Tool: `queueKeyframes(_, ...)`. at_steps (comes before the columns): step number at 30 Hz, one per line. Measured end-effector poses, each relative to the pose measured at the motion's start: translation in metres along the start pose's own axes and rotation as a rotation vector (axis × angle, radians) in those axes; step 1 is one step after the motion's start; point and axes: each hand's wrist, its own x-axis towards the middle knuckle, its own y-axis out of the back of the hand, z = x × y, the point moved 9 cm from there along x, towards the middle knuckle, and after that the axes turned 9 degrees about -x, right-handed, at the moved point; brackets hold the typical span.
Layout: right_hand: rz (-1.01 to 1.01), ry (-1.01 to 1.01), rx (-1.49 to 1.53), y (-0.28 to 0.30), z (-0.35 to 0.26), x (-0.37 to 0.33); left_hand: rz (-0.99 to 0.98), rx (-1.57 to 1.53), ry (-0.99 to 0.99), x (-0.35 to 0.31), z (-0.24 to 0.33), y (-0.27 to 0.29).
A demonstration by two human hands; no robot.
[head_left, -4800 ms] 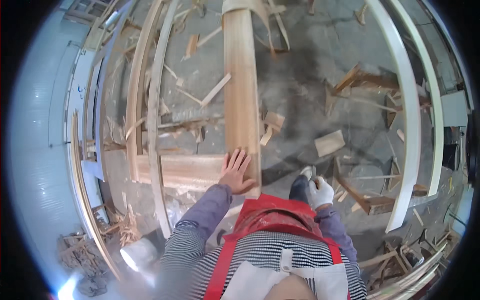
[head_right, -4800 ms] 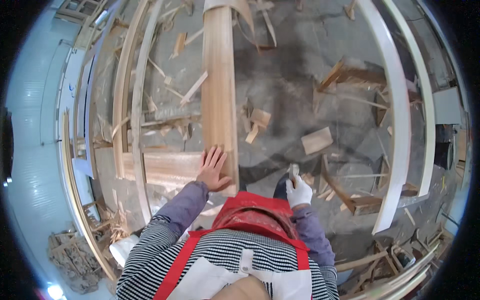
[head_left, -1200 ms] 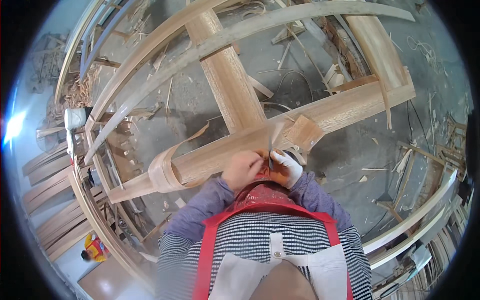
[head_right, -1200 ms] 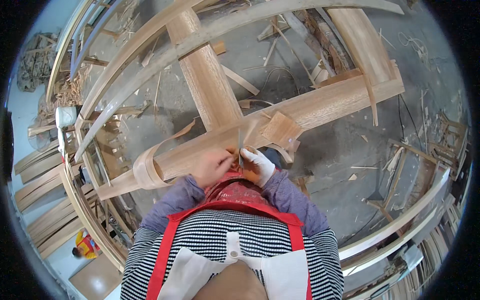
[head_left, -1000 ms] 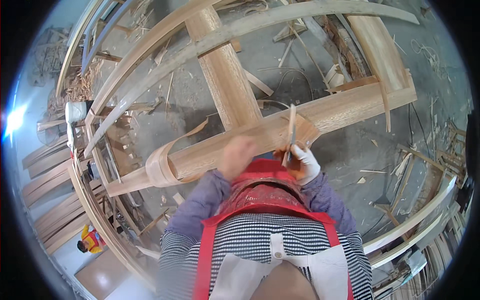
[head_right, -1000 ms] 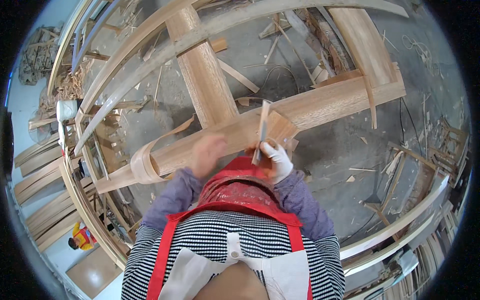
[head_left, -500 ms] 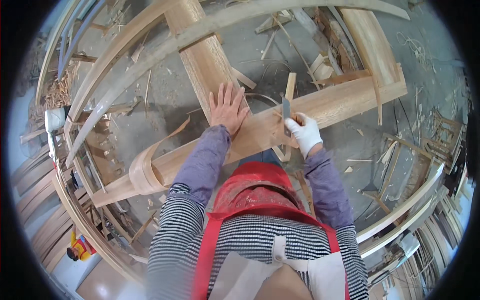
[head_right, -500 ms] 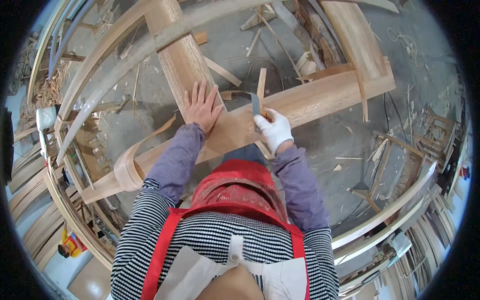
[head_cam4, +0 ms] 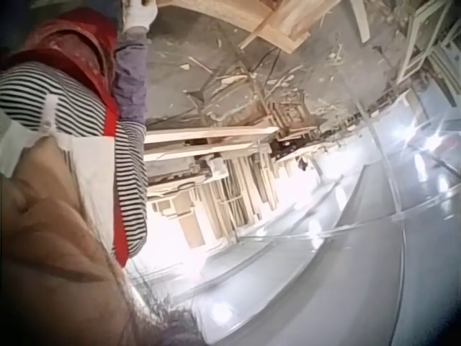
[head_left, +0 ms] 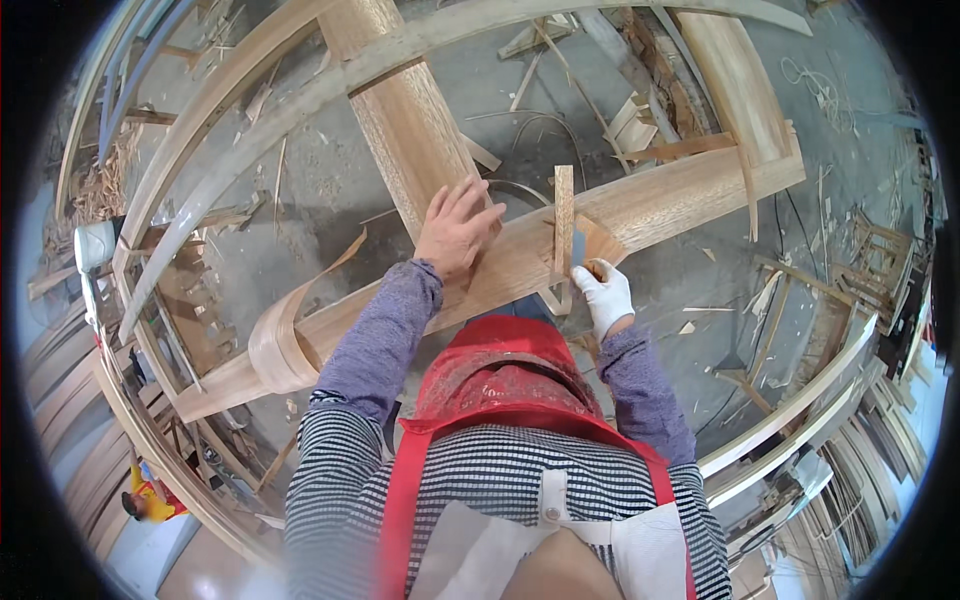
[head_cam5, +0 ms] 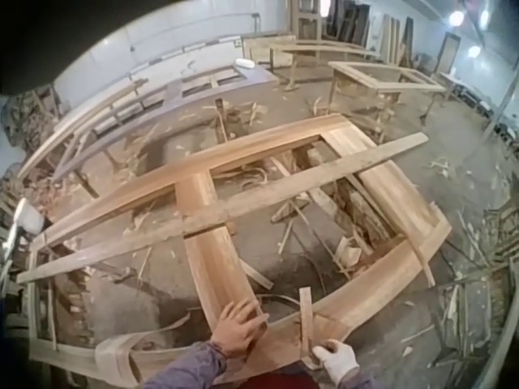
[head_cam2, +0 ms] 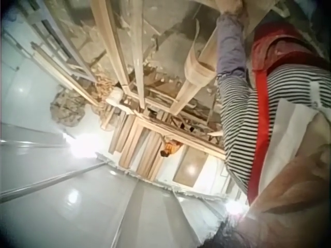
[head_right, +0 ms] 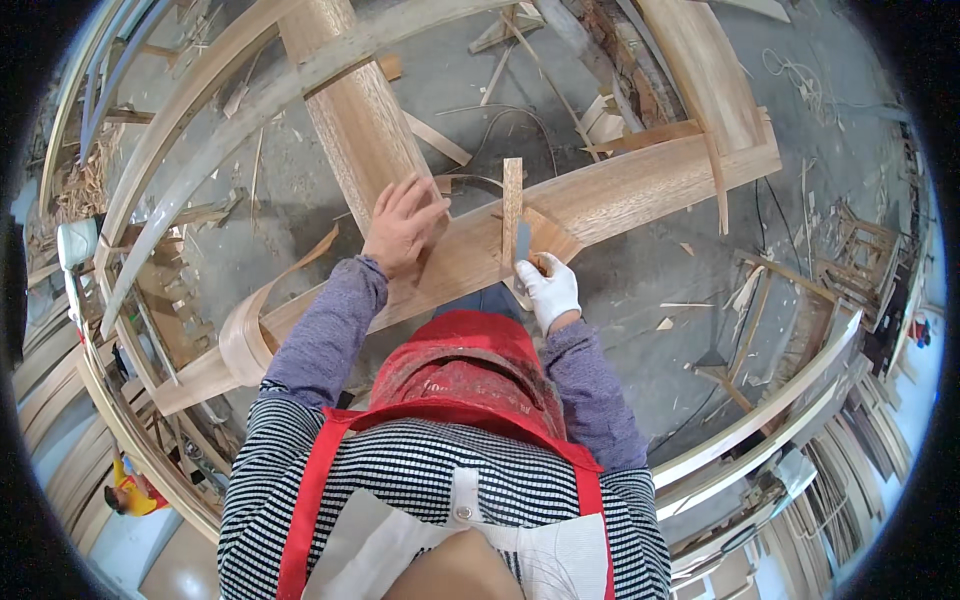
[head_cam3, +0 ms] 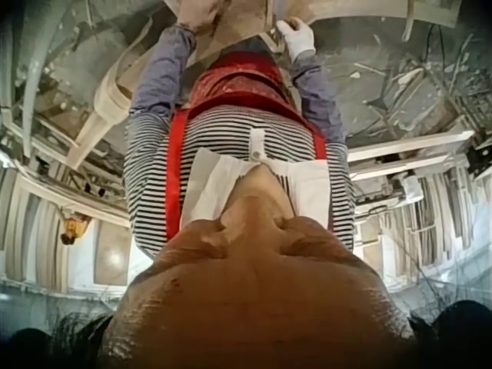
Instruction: The recorder is assembling and applying a white coating to wooden frame components using a roller.
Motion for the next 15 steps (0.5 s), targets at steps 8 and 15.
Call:
queueKeyframes(8,0.089,0.066,-0.121,0.001,0.012,0.002,-0.166,0.260,-0.021,-0.017,0.006,-0.016)
queueKeyframes(15,0.133,0.248,-0.623,-0.008,-0.024,-0.003,-0.181,0.245,-0.019,-0.019,0.019,-0.023)
